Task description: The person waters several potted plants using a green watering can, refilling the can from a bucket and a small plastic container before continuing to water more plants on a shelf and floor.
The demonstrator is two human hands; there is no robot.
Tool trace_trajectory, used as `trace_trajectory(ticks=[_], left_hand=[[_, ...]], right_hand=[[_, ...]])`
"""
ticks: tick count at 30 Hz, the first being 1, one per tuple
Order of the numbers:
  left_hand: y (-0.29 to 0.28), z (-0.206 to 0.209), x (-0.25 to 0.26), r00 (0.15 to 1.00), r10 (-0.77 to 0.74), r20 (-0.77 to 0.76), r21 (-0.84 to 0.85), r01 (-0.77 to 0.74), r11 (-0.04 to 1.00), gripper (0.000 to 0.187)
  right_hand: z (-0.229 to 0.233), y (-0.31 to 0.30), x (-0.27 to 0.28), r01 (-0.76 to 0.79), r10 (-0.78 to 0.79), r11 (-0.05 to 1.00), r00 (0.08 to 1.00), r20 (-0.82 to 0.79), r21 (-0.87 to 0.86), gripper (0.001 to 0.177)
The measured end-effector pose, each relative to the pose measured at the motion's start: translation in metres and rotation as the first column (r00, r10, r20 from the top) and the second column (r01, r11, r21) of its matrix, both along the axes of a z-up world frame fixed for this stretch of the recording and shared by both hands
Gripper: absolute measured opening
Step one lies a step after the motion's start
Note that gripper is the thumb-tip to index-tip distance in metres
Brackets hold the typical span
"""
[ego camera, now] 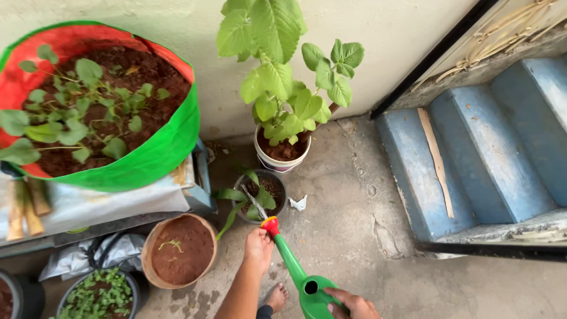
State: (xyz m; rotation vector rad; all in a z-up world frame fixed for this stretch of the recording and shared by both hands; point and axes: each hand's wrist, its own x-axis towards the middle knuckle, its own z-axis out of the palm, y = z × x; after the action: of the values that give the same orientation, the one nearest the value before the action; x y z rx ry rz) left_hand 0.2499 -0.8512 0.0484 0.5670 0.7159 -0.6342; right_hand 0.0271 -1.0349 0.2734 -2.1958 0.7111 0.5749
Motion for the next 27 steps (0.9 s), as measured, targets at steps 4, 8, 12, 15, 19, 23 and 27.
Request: trace_trajectory(ticks=[4, 8, 12, 15, 19, 23, 27], left_hand=[[-0.032, -0.01, 0.032, 1.0, -0.01, -0.01, 0.042, 0.01, 0.999, 0.01], [-0.055, -0.02, 0.04, 0.998, -0.059, -0.014, 0.114, 0.06, 0.992, 0.014], [-0.06, -0.011, 0.053, 0.967, -0.245, 0.063, 0.276, 0.219, 0.936, 0.021], [-0.046, 0.01, 0.068, 0.925, -0.349, 0.149, 0.475, 0.242, 0.846, 0.027], [-0.025, 0.06, 0.098, 0.909, -0.417, 0.021, 0.662, 0.3, 0.687, 0.058], [-0.011, 0.086, 0.118, 0.92, -0.391, 0.024, 0.633, 0.289, 0.719, 0.059], [0.003, 0.091, 0.132, 0.922, -0.383, 0.053, 0.644, 0.262, 0.719, 0.051]], right_hand=[[0.047, -0.01, 0.039, -0.062, 0.062, 0.998, 0.998, -0.019, -0.004, 0.044], [0.099, -0.017, 0.079, -0.052, 0.05, 0.998, 0.998, -0.045, -0.043, 0.039], [0.114, -0.029, 0.107, -0.062, 0.035, 0.988, 0.981, -0.192, -0.141, 0.037], [0.093, -0.047, 0.122, -0.104, 0.106, 0.988, 0.994, 0.004, -0.117, 0.035], [0.056, -0.072, 0.142, -0.161, 0.145, 0.981, 0.98, -0.139, -0.105, 0.037], [0.022, -0.087, 0.169, -0.268, 0.256, 0.96, 0.957, -0.132, -0.076, 0.036], [-0.031, -0.105, 0.197, -0.288, 0.283, 0.958, 0.945, -0.166, -0.007, 0.039]])
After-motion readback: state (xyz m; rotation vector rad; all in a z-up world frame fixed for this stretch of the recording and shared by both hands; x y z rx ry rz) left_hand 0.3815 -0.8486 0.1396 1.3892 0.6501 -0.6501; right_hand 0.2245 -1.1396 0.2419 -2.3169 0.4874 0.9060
